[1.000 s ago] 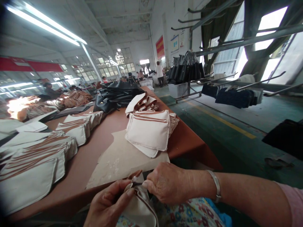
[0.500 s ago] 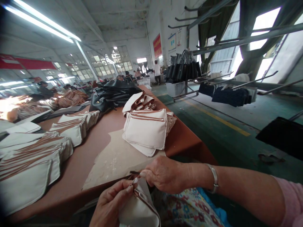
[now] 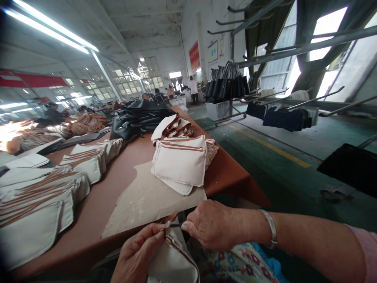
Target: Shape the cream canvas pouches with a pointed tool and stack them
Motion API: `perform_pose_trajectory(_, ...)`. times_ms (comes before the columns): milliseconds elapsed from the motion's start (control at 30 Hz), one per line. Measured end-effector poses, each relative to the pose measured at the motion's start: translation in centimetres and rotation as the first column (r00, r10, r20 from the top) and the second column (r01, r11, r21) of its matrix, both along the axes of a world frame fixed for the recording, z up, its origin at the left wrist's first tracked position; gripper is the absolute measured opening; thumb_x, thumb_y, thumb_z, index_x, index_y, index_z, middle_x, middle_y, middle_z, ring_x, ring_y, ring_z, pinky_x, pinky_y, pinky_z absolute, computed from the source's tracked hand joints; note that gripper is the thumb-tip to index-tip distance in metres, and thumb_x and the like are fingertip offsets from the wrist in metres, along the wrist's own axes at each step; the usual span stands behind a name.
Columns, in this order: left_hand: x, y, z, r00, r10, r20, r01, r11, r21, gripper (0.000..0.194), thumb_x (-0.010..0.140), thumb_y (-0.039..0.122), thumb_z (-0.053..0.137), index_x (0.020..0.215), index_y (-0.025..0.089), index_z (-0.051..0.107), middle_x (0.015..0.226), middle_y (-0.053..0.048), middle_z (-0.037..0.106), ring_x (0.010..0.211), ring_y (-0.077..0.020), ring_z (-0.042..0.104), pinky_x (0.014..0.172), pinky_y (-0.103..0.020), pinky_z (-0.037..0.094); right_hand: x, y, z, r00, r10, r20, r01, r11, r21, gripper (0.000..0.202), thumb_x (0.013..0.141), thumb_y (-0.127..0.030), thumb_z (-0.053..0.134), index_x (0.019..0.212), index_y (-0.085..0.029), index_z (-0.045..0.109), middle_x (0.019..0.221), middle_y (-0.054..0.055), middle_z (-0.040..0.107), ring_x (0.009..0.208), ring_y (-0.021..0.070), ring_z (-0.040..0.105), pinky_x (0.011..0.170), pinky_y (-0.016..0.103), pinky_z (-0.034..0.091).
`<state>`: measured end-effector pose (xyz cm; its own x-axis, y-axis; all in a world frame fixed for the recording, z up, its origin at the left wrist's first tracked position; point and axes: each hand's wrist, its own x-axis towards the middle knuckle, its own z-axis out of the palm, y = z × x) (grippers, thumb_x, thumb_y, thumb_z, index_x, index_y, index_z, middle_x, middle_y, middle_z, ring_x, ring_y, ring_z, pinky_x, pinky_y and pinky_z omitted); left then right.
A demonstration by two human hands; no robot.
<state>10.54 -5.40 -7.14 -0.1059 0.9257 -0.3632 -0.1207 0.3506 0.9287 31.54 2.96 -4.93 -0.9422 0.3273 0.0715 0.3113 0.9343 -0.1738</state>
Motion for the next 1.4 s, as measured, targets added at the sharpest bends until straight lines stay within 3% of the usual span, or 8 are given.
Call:
perform_pose_trajectory(333, 0.1, 0.0, 0.6, 0.990, -0.112, -0.089, 0.114, 0.993, 0.013, 0.034, 0.077, 0.048, 0.071, 0.076, 0.014, 0.070, 0.060, -0.002, 0.061, 0.050, -0.0106, 0.046, 0.046, -0.018, 0.031, 0.1, 0.0, 0.6, 0.999, 0.027, 0.047, -0.028, 0.999, 0.019, 0.019, 0.094, -0.019, 0.042, 0.085, -0.015, 0.058, 0.073, 0.003, 0.064, 0.052, 0.0124, 0.047, 0.047, 0.030, 0.020)
perform_pose_trajectory(700, 0.2, 0.2, 0.6, 0.988, -0.120, -0.096, 0.120, 0.993, -0.004, 0.037, 0.072, 0.051, 0.075, 0.076, 0.015, 0.070, 0.061, -0.002, 0.061, 0.052, -0.0117, 0.045, 0.047, -0.018, 0.031, 0.4, 0.3, 0.7, 0.994, 0.106, 0.000, -0.104, 0.977, -0.188, 0.026, 0.096, -0.017, 0.038, 0.079, -0.013, 0.057, 0.066, 0.002, 0.061, 0.049, 0.0107, 0.038, 0.048, 0.026, 0.025)
perform_pose_trajectory(800, 1.2, -0.2, 0.8, 0.978, -0.161, -0.132, 0.163, 0.987, 0.005, 0.035, 0.073, 0.052, 0.072, 0.075, 0.017, 0.071, 0.059, 0.000, 0.059, 0.050, -0.0119, 0.044, 0.045, -0.018, 0.030, -0.2, 0.3, 1.0, 0.999, 0.033, -0.038, -0.047, 0.889, -0.455, 0.033, 0.096, -0.017, 0.036, 0.069, -0.014, 0.054, 0.062, 0.001, 0.058, 0.049, 0.0087, 0.042, 0.049, 0.022, 0.031)
perform_pose_trajectory(1033, 2.2, -0.4, 0.2, 0.979, -0.178, -0.100, 0.188, 0.978, 0.096, 0.032, 0.075, 0.048, 0.072, 0.069, 0.017, 0.069, 0.061, 0.000, 0.059, 0.054, -0.0127, 0.046, 0.049, -0.019, 0.033, -1.3, 1.2, 1.1, 0.928, -0.366, -0.076, 0.131, 0.507, -0.852, 0.046, 0.100, -0.040, 0.030, 0.076, -0.013, 0.058, 0.050, -0.004, 0.047, 0.042, 0.0076, 0.041, 0.048, 0.020, 0.037)
perform_pose_trajectory(1100, 1.2, 0.1, 0.5, 0.989, -0.146, 0.005, 0.146, 0.988, 0.052, 0.031, 0.077, 0.046, 0.072, 0.073, 0.016, 0.066, 0.060, 0.000, 0.058, 0.052, -0.0101, 0.043, 0.049, -0.018, 0.031, -0.8, 1.8, 1.1, 0.859, -0.478, -0.185, 0.123, 0.542, -0.831, 0.041, 0.094, -0.049, 0.046, 0.086, -0.012, 0.061, 0.061, -0.002, 0.054, 0.051, 0.0081, 0.046, 0.051, 0.019, 0.037)
perform_pose_trajectory(1200, -0.4, 1.1, 1.7, 0.981, -0.186, 0.051, 0.183, 0.981, 0.058, 0.032, 0.077, 0.044, 0.074, 0.071, 0.015, 0.063, 0.061, 0.000, 0.058, 0.053, -0.0094, 0.043, 0.050, -0.018, 0.032, -0.5, 2.8, 1.1, 0.810, -0.460, -0.365, -0.002, 0.619, -0.785, 0.041, 0.079, -0.042, 0.069, 0.107, -0.012, 0.065, 0.076, 0.000, 0.058, 0.066, 0.0094, 0.050, 0.058, 0.019, 0.039)
perform_pose_trajectory(1333, -1.6, 2.4, 3.8, 0.932, -0.343, -0.121, 0.352, 0.933, 0.068, 0.035, 0.081, 0.048, 0.068, 0.078, 0.013, 0.064, 0.067, -0.001, 0.056, 0.059, -0.0117, 0.045, 0.055, -0.020, 0.034, -2.0, 3.6, 0.4, 0.915, -0.330, -0.234, -0.129, 0.310, -0.942, 0.050, 0.079, -0.033, 0.066, 0.126, -0.015, 0.059, 0.069, -0.002, 0.059, 0.051, 0.0069, 0.047, 0.046, 0.017, 0.034)
perform_pose_trajectory(1400, -2.1, 2.8, 4.7, 0.860, -0.397, -0.321, 0.443, 0.892, 0.083, 0.036, 0.087, 0.048, 0.060, 0.078, 0.013, 0.064, 0.069, 0.000, 0.055, 0.063, -0.0134, 0.046, 0.057, -0.021, 0.035, -3.1, 3.4, -0.2, 0.915, -0.341, -0.218, -0.128, 0.266, -0.955, 0.041, 0.077, -0.033, 0.068, 0.113, -0.013, 0.064, 0.067, -0.003, 0.058, 0.047, 0.0049, 0.044, 0.042, 0.015, 0.032)
